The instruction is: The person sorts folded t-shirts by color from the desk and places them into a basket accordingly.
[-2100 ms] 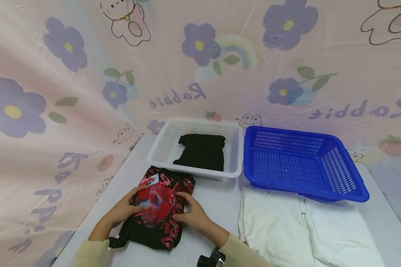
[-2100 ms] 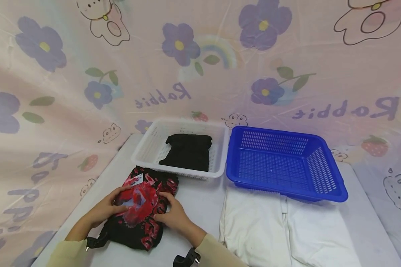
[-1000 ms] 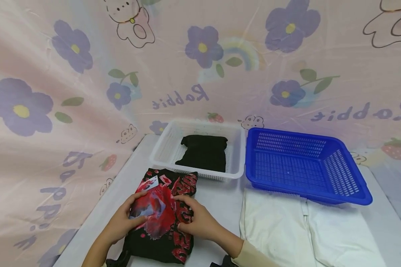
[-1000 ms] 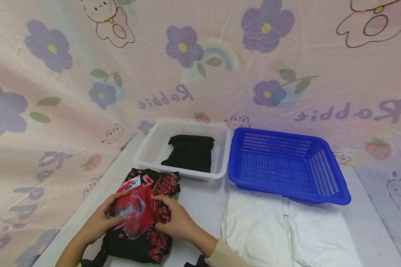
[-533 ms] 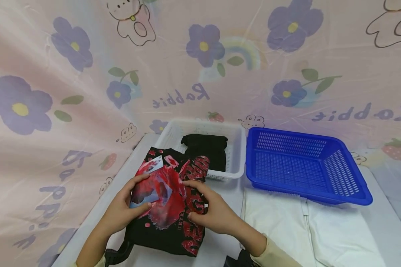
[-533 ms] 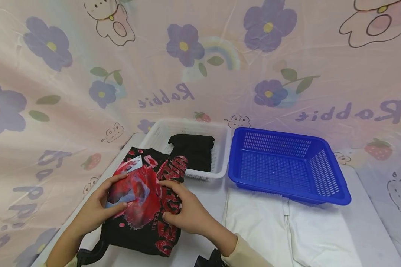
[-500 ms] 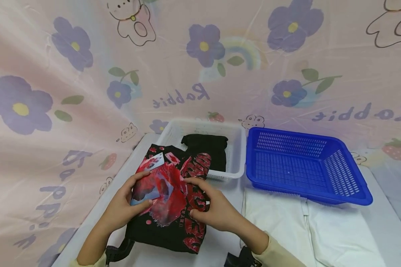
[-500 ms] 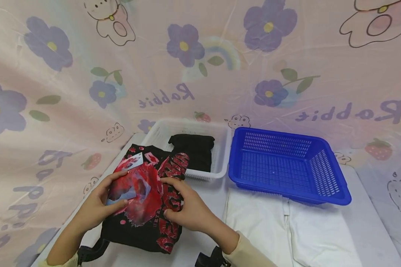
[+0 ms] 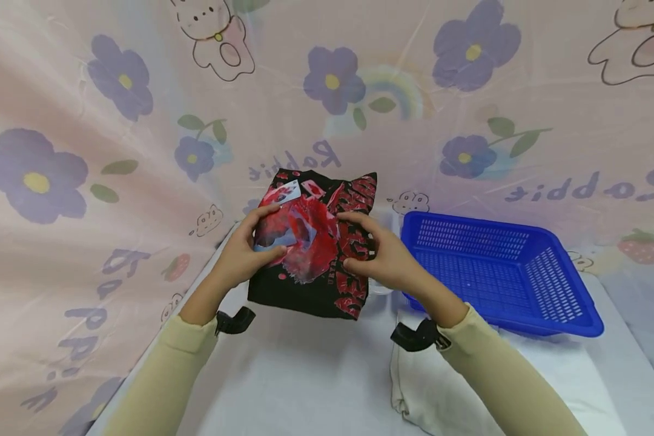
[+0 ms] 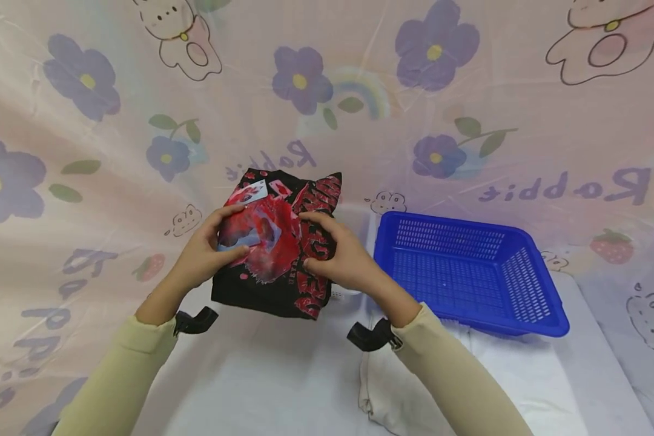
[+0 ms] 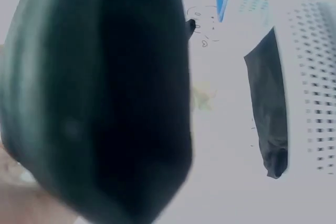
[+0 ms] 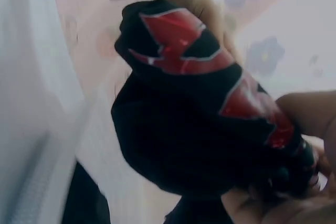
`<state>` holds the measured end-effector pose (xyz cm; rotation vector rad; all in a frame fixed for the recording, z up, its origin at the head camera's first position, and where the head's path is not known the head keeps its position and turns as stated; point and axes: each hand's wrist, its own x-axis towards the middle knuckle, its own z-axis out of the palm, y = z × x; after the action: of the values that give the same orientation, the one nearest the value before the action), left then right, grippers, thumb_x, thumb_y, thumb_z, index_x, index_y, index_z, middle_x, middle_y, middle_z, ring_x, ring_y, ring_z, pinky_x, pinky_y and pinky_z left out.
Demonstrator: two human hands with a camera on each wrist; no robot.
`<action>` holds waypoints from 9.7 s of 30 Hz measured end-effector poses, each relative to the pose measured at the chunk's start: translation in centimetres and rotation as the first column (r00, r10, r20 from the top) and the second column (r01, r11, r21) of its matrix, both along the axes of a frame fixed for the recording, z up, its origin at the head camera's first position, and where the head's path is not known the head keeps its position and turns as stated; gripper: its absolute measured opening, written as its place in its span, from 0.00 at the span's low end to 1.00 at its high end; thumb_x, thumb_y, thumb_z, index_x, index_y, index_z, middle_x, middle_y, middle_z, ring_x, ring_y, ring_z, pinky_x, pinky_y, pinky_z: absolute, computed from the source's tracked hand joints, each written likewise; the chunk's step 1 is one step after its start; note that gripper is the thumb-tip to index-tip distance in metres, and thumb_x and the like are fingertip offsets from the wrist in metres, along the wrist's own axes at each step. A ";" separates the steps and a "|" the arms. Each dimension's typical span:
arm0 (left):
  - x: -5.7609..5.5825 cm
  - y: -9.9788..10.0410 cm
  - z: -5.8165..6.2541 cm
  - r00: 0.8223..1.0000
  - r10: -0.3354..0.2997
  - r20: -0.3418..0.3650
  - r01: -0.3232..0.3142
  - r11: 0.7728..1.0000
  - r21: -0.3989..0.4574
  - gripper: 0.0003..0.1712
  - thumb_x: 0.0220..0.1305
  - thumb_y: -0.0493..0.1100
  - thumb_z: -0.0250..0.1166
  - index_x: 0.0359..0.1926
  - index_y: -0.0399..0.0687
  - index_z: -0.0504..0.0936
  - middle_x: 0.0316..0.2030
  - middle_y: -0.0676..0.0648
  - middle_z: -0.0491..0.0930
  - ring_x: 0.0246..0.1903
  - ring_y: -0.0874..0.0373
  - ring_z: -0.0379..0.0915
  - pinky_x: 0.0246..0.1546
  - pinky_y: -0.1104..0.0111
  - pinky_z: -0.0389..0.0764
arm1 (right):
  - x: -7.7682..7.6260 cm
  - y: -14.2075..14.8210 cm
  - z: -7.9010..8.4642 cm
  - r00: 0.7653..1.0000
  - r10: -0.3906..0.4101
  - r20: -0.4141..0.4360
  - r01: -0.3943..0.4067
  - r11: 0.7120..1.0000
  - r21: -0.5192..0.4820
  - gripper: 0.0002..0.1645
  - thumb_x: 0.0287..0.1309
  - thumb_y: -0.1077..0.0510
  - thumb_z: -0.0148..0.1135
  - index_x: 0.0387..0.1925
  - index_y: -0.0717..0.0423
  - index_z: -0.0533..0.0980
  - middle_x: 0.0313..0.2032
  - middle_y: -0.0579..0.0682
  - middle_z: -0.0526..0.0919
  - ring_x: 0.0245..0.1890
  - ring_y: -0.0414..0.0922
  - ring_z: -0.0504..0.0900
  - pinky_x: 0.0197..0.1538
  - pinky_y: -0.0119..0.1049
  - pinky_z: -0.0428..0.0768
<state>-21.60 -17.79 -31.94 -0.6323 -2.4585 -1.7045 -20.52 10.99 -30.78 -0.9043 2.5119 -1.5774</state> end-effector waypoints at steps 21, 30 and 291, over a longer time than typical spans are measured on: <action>-11.8 3.4 -8.3 0.974 0.107 0.200 -0.103 0.994 -0.030 0.40 0.58 0.39 0.69 0.69 0.64 0.62 0.70 0.46 0.57 0.62 0.45 0.63 0.60 0.51 0.70 | -11.1 1.4 -8.5 0.965 -0.215 0.153 0.210 0.976 0.051 0.43 0.55 0.66 0.66 0.68 0.37 0.62 0.67 0.52 0.66 0.45 0.55 0.80 0.39 0.40 0.80; -12.7 3.8 -10.1 0.954 0.138 0.267 -0.117 0.989 -0.093 0.41 0.56 0.39 0.70 0.68 0.64 0.63 0.71 0.44 0.57 0.64 0.43 0.60 0.63 0.49 0.66 | -11.9 0.8 -11.7 0.941 -0.273 0.200 0.266 0.962 0.063 0.43 0.53 0.68 0.66 0.68 0.44 0.63 0.69 0.53 0.63 0.54 0.53 0.76 0.47 0.42 0.78; -4.5 27.4 -5.2 0.932 -0.347 0.100 0.348 0.937 0.010 0.42 0.56 0.41 0.70 0.69 0.66 0.61 0.68 0.51 0.63 0.54 0.59 0.70 0.48 0.67 0.75 | 3.2 24.2 -2.0 0.882 -0.469 -0.053 0.449 0.798 0.403 0.43 0.57 0.51 0.68 0.71 0.41 0.59 0.60 0.69 0.65 0.37 0.43 0.80 0.27 0.35 0.80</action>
<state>-26.11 9.63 -37.14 -1.0644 -2.5417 -1.8854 -17.29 35.14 -32.76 -0.2026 3.0068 -1.0440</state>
